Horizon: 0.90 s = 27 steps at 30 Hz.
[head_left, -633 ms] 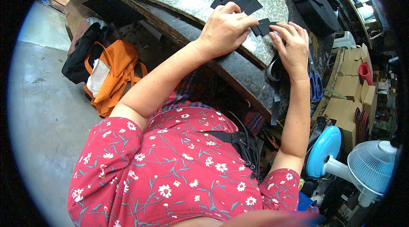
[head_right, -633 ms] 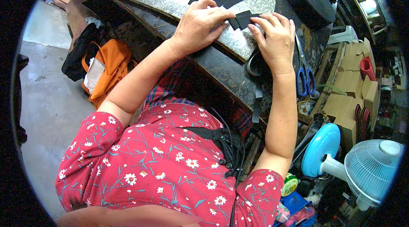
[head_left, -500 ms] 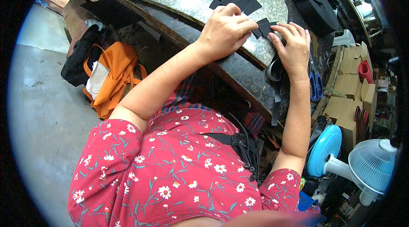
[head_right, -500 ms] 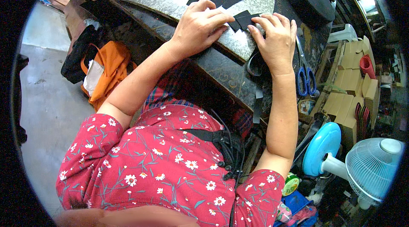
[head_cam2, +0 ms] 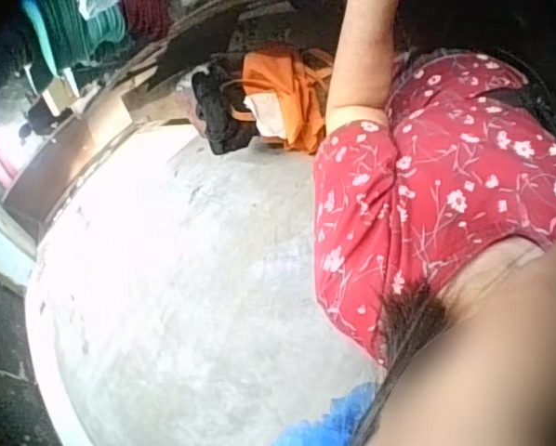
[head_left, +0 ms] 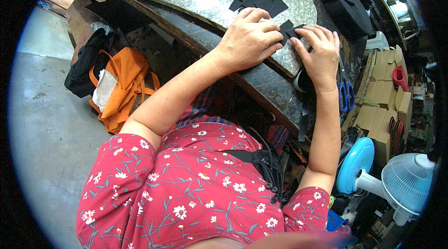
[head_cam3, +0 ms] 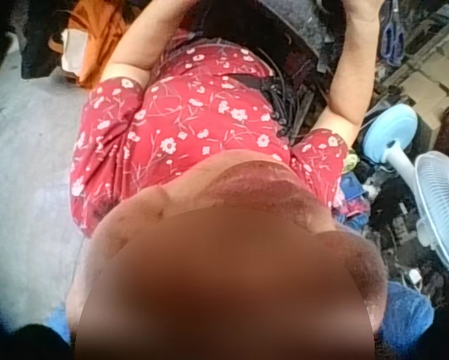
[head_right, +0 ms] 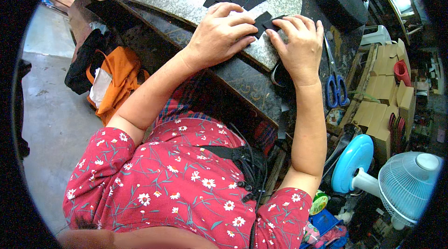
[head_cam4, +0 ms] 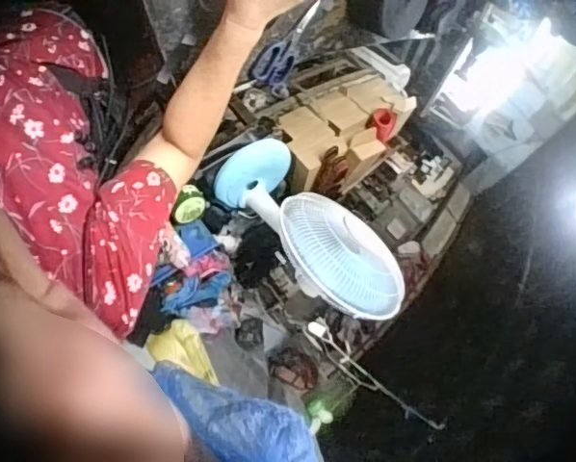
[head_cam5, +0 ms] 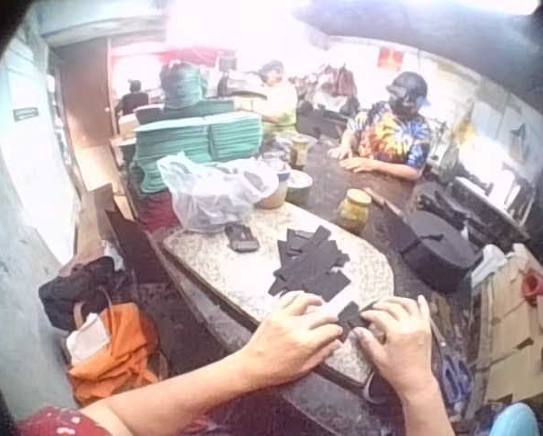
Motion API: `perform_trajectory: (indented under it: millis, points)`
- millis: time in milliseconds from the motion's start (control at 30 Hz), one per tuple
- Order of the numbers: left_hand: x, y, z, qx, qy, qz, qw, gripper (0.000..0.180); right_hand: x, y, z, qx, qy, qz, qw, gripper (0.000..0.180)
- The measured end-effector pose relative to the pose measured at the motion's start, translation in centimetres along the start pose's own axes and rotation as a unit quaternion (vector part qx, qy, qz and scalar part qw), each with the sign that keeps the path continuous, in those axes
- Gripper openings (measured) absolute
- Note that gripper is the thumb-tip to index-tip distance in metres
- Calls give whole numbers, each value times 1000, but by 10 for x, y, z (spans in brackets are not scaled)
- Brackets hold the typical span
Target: The person repeatedly picks up small black fabric pieces and a strip of black material, aligns them on a work surface, and cuts the strip with scissors. The cut pieces are placed into a growing pile on the table.
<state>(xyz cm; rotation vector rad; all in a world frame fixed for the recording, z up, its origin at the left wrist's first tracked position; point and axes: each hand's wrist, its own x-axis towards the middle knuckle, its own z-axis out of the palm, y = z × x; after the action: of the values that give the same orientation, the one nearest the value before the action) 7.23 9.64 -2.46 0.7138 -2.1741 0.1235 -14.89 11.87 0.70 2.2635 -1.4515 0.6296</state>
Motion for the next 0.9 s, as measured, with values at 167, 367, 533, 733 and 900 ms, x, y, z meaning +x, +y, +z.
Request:
perform_trajectory:
  millis: [167, 367, 533, 733, 900]
  points:
    - [-2, 2, -5, -5, -3, -5, 1000, 18, -3, 8, -3, 27, -15, 13, 999, 23]
    - [1, 0, -6, -47, 81, -33, 995, 16, -2, 10, -11, 78, -29, 12, 996, 21]
    - [-2, -4, -5, -14, 114, -100, 988, 14, 0, 8, -12, 81, -8, 6, 997, 17]
    - [-3, -3, -1, 6, 91, -93, 991, 11, 0, 21, -15, 85, 66, 39, 993, 9]
    - [-3, -3, -3, -2, 85, -104, 991, 11, -3, 36, -13, 81, 100, 61, 990, 10]
